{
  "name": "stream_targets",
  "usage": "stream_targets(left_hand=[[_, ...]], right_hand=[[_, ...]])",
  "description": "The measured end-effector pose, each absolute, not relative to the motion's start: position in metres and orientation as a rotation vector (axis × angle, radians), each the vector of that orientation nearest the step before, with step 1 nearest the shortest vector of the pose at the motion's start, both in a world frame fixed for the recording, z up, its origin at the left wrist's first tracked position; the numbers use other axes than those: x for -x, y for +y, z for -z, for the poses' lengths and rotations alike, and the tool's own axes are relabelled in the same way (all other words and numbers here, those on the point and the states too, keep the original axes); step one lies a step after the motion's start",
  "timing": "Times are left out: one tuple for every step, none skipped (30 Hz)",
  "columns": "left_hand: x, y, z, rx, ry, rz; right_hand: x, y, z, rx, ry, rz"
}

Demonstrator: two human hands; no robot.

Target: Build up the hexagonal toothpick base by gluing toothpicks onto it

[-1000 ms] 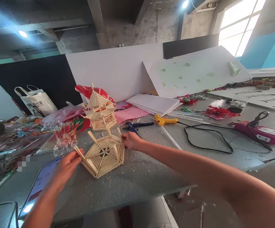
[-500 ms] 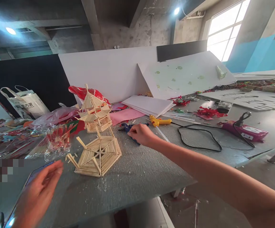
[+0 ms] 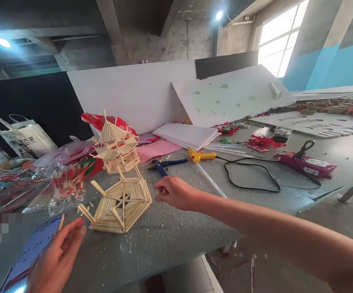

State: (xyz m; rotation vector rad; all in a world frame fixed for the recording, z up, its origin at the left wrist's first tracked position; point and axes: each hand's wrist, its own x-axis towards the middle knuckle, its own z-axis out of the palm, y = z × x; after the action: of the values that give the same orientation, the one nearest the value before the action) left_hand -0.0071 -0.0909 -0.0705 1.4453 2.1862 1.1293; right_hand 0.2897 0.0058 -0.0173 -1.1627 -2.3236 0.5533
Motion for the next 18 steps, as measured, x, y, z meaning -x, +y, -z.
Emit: stream_targets(left_hand=[[0.006,-0.088,0.068,-1.440,2.189,-1.104],[0.004,-0.086,0.065,-1.434,2.194,-1.087],[0.003,-0.085,0.063,-1.429,2.200,-1.074],[0.003,-0.084,0.061,-1.428,2.207,-1.056],[0.003,-0.083,0.059,-1.426,2.214,-1.037],[0.003,-0.083,0.058,-1.428,2.219,-1.019],[0.004,-0.083,0.057,-1.436,2.220,-1.007],[0.005,-0.082,0.057,-1.444,2.217,-1.000],[0.006,-0.082,0.058,-1.452,2.212,-0.996],[0.007,-0.081,0.059,-1.457,2.209,-0.997],[0.008,-0.080,0.060,-1.460,2.208,-0.995],[0.009,-0.079,0.061,-1.463,2.209,-0.986],[0.010,-0.077,0.063,-1.470,2.217,-0.973],[0.010,-0.076,0.064,-1.484,2.231,-0.957],[0.010,-0.075,0.064,-1.501,2.249,-0.938],[0.010,-0.074,0.064,-1.516,2.268,-0.920],[0.009,-0.074,0.064,-1.528,2.282,-0.904],[0.008,-0.073,0.063,-1.536,2.293,-0.895]], right_hand=[[-0.281,0.010,0.018,1.100,-2.330,-0.516],[-0.273,0.013,0.018,1.052,-2.331,-0.501],[-0.266,0.016,0.018,1.012,-2.332,-0.492],[-0.260,0.019,0.017,0.975,-2.337,-0.485],[-0.256,0.021,0.017,0.939,-2.347,-0.474],[-0.252,0.023,0.018,0.910,-2.359,-0.460],[-0.250,0.025,0.019,0.892,-2.369,-0.443],[-0.248,0.027,0.020,0.885,-2.377,-0.428],[-0.247,0.029,0.021,0.885,-2.381,-0.419],[-0.247,0.030,0.022,0.888,-2.381,-0.419],[-0.246,0.030,0.024,0.893,-2.377,-0.423],[-0.246,0.031,0.024,0.895,-2.374,-0.432],[-0.246,0.031,0.025,0.898,-2.371,-0.442],[-0.246,0.030,0.024,0.906,-2.367,-0.451],[-0.246,0.030,0.024,0.916,-2.364,-0.462],[-0.247,0.029,0.023,0.926,-2.369,-0.484],[-0.248,0.029,0.023,0.933,-2.380,-0.513],[-0.250,0.029,0.022,0.932,-2.397,-0.547]])
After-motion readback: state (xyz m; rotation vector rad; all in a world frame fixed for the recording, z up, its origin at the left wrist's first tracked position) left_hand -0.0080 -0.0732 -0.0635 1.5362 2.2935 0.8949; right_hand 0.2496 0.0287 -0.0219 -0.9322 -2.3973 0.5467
